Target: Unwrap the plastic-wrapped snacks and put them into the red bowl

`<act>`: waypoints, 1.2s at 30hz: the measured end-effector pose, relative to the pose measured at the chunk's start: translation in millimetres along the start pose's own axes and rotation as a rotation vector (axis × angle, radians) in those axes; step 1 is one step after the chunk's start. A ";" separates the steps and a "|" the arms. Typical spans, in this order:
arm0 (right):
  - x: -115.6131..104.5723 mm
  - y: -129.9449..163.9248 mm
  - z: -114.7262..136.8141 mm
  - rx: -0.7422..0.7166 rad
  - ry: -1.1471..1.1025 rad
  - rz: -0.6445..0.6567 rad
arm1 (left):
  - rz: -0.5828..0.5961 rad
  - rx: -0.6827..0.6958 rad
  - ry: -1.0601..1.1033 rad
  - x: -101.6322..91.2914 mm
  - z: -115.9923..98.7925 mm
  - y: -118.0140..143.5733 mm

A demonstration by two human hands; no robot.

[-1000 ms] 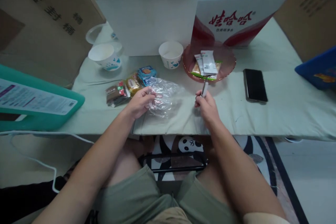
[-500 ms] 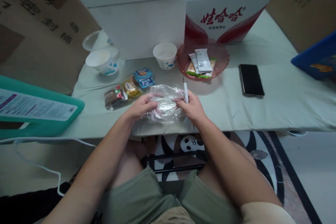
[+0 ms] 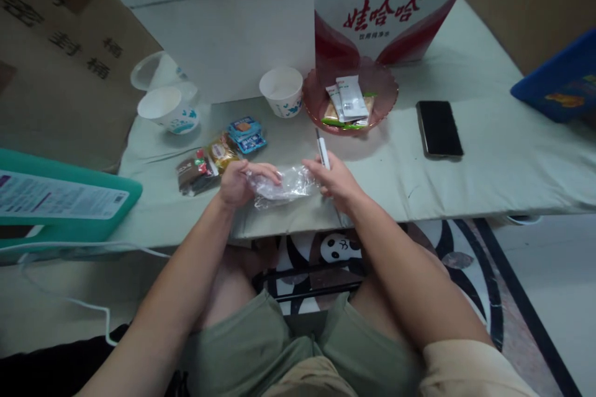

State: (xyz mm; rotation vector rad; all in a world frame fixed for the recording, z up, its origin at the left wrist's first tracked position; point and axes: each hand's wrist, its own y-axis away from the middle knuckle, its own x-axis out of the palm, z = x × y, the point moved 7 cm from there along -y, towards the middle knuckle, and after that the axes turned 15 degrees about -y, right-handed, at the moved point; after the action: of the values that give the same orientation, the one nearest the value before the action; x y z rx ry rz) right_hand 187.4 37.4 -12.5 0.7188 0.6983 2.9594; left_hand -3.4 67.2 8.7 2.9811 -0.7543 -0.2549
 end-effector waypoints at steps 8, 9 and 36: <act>0.4 -1.6 3.5 -0.123 0.194 0.048 | 0.128 -0.207 -0.172 4.1 7.1 10.7; 2.7 -4.4 4.1 -0.120 0.179 0.073 | 0.202 -0.237 -0.141 12.7 8.1 12.6; 19.8 -13.5 6.2 -0.318 0.165 0.020 | -0.225 0.108 -0.560 -0.5 -17.2 -3.9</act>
State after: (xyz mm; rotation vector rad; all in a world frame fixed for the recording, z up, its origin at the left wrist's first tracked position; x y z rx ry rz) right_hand 171.2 54.5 -4.7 0.4650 0.2125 3.0654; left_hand 1.0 71.1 25.4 3.1145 -0.4648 -1.1261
